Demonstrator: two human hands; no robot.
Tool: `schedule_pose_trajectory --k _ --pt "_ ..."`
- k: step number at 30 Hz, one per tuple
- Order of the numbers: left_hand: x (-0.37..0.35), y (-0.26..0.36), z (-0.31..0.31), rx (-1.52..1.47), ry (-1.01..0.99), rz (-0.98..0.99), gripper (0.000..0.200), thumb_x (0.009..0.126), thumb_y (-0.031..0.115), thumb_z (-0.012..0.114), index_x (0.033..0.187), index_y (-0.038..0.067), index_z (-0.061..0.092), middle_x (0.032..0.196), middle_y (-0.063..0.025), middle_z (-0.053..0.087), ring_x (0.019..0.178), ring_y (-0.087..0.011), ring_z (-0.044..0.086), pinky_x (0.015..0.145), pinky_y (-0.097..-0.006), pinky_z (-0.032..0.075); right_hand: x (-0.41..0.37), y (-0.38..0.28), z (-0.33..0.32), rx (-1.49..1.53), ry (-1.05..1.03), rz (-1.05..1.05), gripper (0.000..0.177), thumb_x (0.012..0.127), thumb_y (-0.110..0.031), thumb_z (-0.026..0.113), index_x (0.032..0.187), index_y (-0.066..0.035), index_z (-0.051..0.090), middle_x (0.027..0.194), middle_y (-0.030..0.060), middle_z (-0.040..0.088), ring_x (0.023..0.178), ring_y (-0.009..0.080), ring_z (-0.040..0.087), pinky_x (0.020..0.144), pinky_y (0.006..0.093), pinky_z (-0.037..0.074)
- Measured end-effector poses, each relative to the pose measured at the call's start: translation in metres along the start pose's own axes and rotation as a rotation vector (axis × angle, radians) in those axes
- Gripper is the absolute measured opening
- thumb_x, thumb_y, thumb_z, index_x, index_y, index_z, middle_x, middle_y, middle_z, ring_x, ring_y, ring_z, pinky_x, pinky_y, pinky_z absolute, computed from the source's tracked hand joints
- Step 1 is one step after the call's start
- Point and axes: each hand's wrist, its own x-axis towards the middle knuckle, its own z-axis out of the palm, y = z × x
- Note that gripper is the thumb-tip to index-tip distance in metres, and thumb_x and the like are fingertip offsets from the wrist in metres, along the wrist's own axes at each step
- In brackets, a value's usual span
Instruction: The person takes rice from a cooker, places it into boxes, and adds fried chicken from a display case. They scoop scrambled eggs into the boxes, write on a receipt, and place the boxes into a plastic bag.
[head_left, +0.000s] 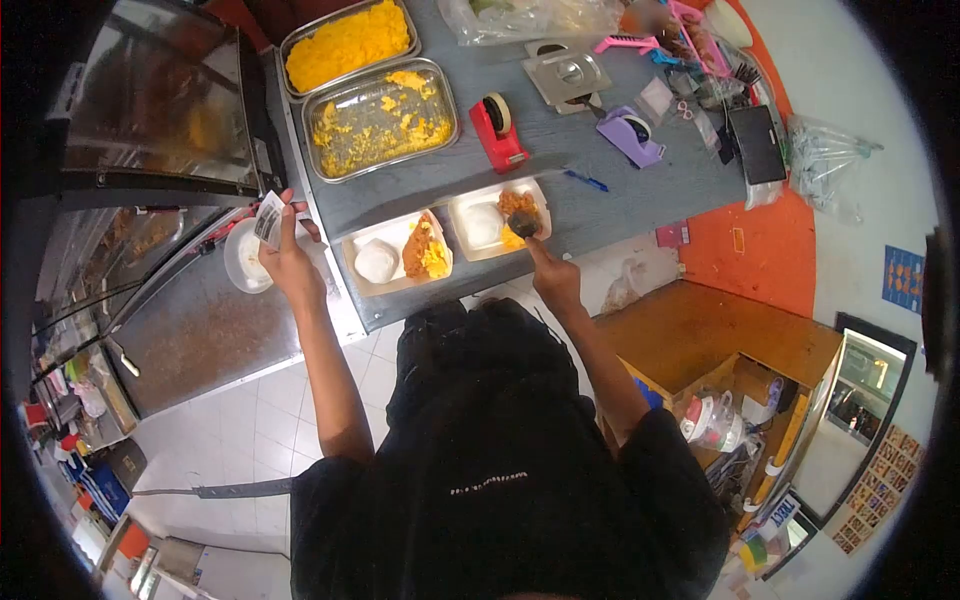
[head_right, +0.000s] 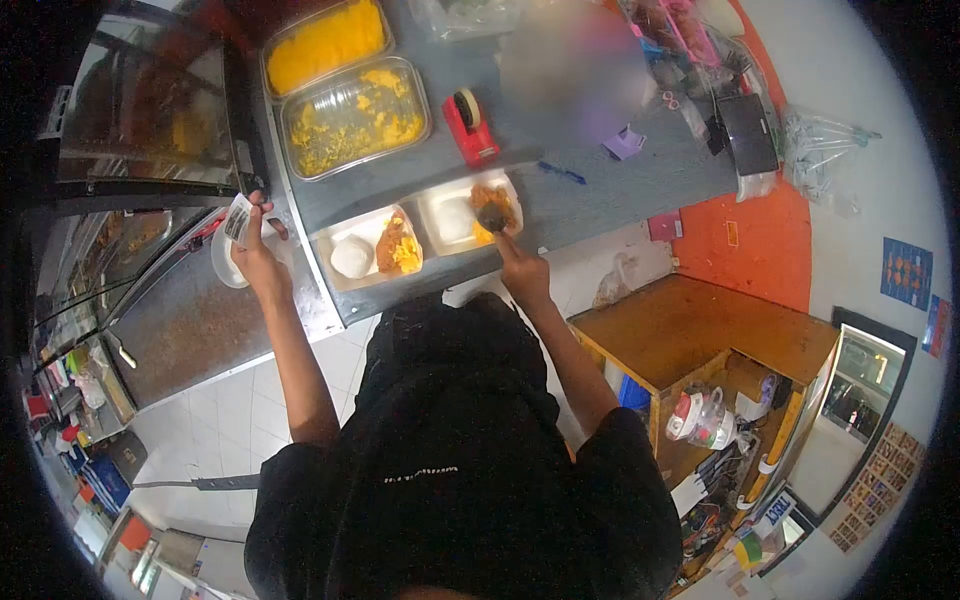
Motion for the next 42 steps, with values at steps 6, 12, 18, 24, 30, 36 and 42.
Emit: schedule_pose_trajectory --k 6,12,18,24,30,36,42 --pt "0.014 0.003 -0.004 0.002 0.009 0.016 0.028 0.092 0.014 0.061 0.116 -0.001 0.061 0.089 -0.0058 0.064 0.063 -0.0102 0.054 0.054 -0.0234 0.042 -0.002 0.0 -0.004 0.059 0.037 0.073 0.035 0.081 -0.002 0.057 0.115 -0.006 0.064 0.097 0.0145 0.07 0.06 0.0258 0.066 0.053 0.0351 0.052" --pt "0.033 0.009 -0.005 -0.024 -0.056 -0.053 0.031 0.093 0.015 0.06 0.118 -0.002 0.06 0.09 -0.0071 0.065 0.065 -0.0117 0.055 0.055 -0.0254 0.044 -0.004 0.001 -0.003 0.132 -0.044 0.153 0.029 0.085 -0.003 0.058 0.113 -0.009 0.066 0.093 0.0162 0.07 0.062 0.028 0.066 0.053 0.0354 0.052" --pt "0.061 0.007 -0.011 -0.093 -0.102 -0.192 0.03 0.091 0.01 0.056 0.118 -0.001 0.06 0.09 -0.0079 0.066 0.067 -0.0124 0.058 0.058 -0.0268 0.046 -0.002 -0.001 -0.019 0.73 0.144 0.637 0.025 0.096 -0.02 0.058 0.113 -0.004 0.066 0.074 0.0076 0.065 0.054 0.0099 0.058 0.051 0.025 0.045" --pt "0.118 -0.04 -0.04 0.357 -0.143 -0.244 0.027 0.084 0.012 0.067 0.11 0.004 0.066 0.086 -0.0041 0.066 0.065 -0.0101 0.058 0.056 -0.0248 0.045 0.083 -0.036 -0.098 1.01 0.267 0.746 0.026 0.094 -0.021 0.062 0.112 -0.003 0.066 0.079 0.0027 0.062 0.054 0.0088 0.054 0.046 0.0223 0.04" --pt "0.15 -0.097 -0.045 0.709 -0.272 -0.29 0.029 0.076 0.021 0.074 0.1 0.005 0.069 0.079 -0.0047 0.068 0.065 -0.0097 0.061 0.057 -0.0254 0.048 0.244 -0.087 -0.019 0.737 -0.226 0.177 0.025 0.091 -0.017 0.062 0.112 -0.004 0.067 0.076 0.0085 0.067 0.064 0.0173 0.066 0.058 0.0303 0.051" --pt "0.163 -0.164 -0.057 1.05 -0.221 0.141 0.038 0.074 0.027 0.071 0.1 -0.001 0.067 0.078 -0.017 0.069 0.072 -0.026 0.069 0.067 -0.0359 0.053 0.326 -0.09 0.114 -0.077 -0.205 0.047 0.018 0.077 -0.013 0.067 0.093 -0.005 0.068 0.079 0.0186 0.068 0.076 0.038 0.067 0.067 0.0449 0.054" --pt "0.16 -0.142 -0.047 0.833 -0.315 -0.389 0.032 0.073 0.024 0.068 0.096 0.001 0.069 0.086 -0.0179 0.07 0.083 -0.0299 0.068 0.075 -0.038 0.052 0.305 -0.15 0.099 -0.051 -0.394 -0.142 0.012 0.078 -0.015 0.064 0.086 -0.005 0.065 0.073 0.0202 0.066 0.074 0.0381 0.067 0.066 0.0488 0.053"
